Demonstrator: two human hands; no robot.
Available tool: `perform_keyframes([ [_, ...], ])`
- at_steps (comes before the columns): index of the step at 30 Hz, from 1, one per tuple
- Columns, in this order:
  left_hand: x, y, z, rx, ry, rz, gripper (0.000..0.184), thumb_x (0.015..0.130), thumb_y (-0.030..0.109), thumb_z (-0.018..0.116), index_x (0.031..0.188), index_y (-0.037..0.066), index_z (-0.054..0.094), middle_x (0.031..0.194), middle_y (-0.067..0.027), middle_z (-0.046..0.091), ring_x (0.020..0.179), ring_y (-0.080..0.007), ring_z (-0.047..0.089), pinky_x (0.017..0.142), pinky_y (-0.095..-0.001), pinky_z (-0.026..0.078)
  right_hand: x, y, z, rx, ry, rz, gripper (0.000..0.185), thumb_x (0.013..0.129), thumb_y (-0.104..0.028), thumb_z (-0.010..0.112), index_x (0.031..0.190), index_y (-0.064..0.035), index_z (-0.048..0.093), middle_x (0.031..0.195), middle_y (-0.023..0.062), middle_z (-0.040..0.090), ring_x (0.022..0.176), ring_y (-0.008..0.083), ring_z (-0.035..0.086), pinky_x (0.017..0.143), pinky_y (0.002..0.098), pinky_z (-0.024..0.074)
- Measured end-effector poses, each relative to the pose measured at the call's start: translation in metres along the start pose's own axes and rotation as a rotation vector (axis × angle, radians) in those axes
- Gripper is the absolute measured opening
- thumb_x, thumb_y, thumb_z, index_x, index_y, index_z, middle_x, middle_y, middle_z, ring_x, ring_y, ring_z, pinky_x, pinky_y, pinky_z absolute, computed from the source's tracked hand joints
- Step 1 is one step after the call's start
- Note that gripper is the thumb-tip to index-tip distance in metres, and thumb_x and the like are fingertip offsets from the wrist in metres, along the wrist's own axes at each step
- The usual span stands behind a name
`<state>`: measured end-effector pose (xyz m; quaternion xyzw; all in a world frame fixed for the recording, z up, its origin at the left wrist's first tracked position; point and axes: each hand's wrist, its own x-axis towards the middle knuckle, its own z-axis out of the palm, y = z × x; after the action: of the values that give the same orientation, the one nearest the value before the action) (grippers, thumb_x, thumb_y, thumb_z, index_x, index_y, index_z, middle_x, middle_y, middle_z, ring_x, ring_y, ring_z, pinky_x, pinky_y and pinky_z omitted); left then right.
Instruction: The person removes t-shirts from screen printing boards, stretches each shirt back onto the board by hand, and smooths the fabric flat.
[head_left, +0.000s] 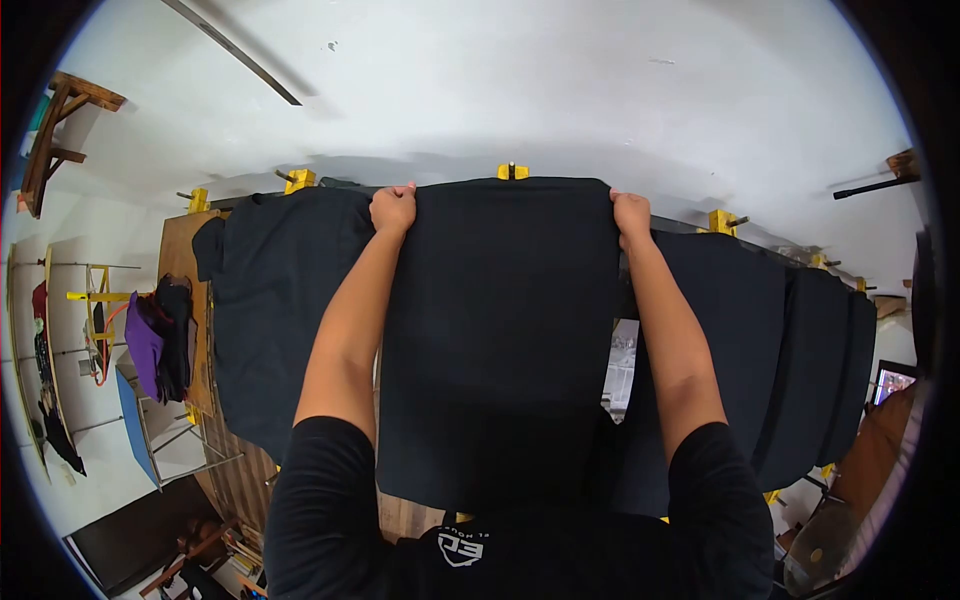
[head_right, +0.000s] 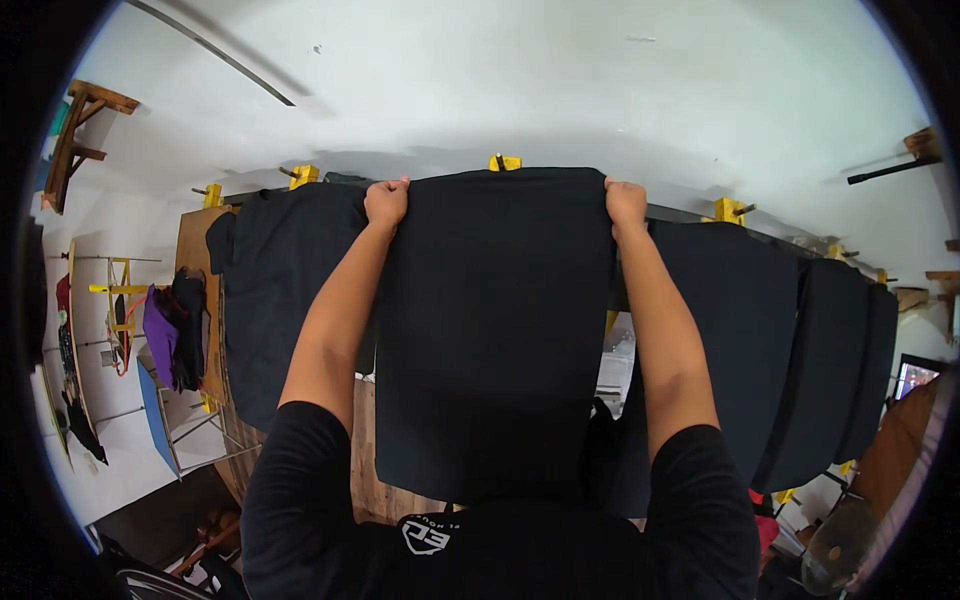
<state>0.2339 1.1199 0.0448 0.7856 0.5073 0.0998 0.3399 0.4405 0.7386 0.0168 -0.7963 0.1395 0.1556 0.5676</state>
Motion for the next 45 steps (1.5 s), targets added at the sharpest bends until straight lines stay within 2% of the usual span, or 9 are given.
perform_keyframes([
  [4,0.010,-0.009,0.012,0.090,-0.036,-0.072,0.042,0.094,0.047,0.073,0.097,0.006,0.081,0.108,-0.0172,0.078,0.104,-0.0370,0.073,0.093,-0.0466,0.056,-0.003,-0.001,0.009,-0.269,0.087,0.004,0.038,0.096,-0.032,0.071,0.101,0.0053,0.076,0.107,0.0275,0.075,0.098,0.0389,0.072,0.089,0.0457,0.0536],
  [8,-0.024,0.021,-0.014,0.253,0.028,0.032,0.044,0.096,0.050,0.067,0.099,0.007,0.079,0.109,-0.0153,0.077,0.105,-0.0381,0.072,0.092,-0.0480,0.055,-0.037,-0.023,0.000,-0.695,0.059,-0.510,0.050,0.098,-0.044,0.066,0.100,0.0048,0.074,0.105,0.0282,0.073,0.102,0.0465,0.069,0.091,0.0501,0.0538],
  [10,-0.032,0.023,-0.014,0.222,0.243,0.751,0.047,0.102,0.048,0.060,0.094,0.004,0.073,0.103,-0.0170,0.076,0.096,-0.0404,0.071,0.085,-0.0516,0.054,-0.069,-0.044,-0.002,-0.654,-0.050,-0.714,0.058,0.101,-0.054,0.058,0.097,0.0014,0.075,0.101,0.0250,0.074,0.099,0.0453,0.069,0.088,0.0516,0.0548],
  [15,-0.039,0.032,-0.012,0.638,-0.356,0.607,0.076,0.106,0.065,0.034,0.092,0.005,0.079,0.097,-0.0190,0.076,0.092,-0.0401,0.071,0.099,-0.0602,0.046,-0.090,-0.053,0.004,-1.123,-0.286,-0.579,0.076,0.102,-0.069,0.041,0.086,-0.0031,0.077,0.088,0.0198,0.075,0.093,0.0405,0.072,0.081,0.0505,0.0567],
  [19,-0.048,0.035,-0.010,0.723,-0.341,0.566,0.069,0.107,0.061,0.037,0.104,0.005,0.077,0.107,-0.0171,0.075,0.105,-0.0369,0.068,0.106,-0.0604,0.042,-0.099,-0.057,0.000,-1.157,-0.310,-0.502,0.069,0.103,-0.064,0.044,0.096,-0.0043,0.078,0.096,0.0190,0.076,0.102,0.0389,0.070,0.088,0.0499,0.0549],
  [21,-0.070,0.032,-0.015,0.597,0.184,0.753,0.055,0.108,0.055,0.044,0.116,0.008,0.071,0.116,-0.0139,0.071,0.115,-0.0339,0.064,0.109,-0.0550,0.040,-0.111,-0.048,-0.002,-1.051,-0.050,-0.742,0.052,0.103,-0.052,0.056,0.113,-0.0038,0.073,0.113,0.0177,0.073,0.116,0.0372,0.065,0.098,0.0493,0.0495],
  [29,-0.280,-0.033,-0.117,0.233,0.031,0.755,0.049,0.100,0.034,0.068,0.136,0.003,0.060,0.141,-0.0177,0.060,0.140,-0.0398,0.049,0.114,-0.0508,0.034,-0.299,0.017,-0.089,-0.683,-0.118,-0.871,0.060,0.099,-0.033,0.069,0.143,0.0040,0.053,0.154,0.0254,0.048,0.146,0.0440,0.043,0.119,0.0514,0.0343],
  [34,-0.402,-0.109,-0.139,0.475,-0.202,0.487,0.089,0.093,0.062,0.065,0.162,0.010,0.040,0.170,-0.0226,0.027,0.156,-0.0478,0.024,0.123,-0.0635,0.015,-0.372,0.080,-0.115,-0.689,-0.383,-0.704,0.078,0.101,-0.035,0.066,0.156,0.0102,0.035,0.167,0.0331,0.027,0.155,0.0499,0.026,0.125,0.0537,0.0249],
  [45,-0.414,-0.159,-0.133,0.500,-0.114,0.563,0.089,0.095,0.065,0.060,0.165,0.015,0.035,0.173,-0.0195,0.022,0.158,-0.0454,0.019,0.126,-0.0619,0.013,-0.376,0.109,-0.114,-0.873,-0.289,-0.883,0.082,0.102,-0.039,0.062,0.160,0.0084,0.029,0.171,0.0290,0.020,0.159,0.0455,0.017,0.128,0.0555,0.0176],
])
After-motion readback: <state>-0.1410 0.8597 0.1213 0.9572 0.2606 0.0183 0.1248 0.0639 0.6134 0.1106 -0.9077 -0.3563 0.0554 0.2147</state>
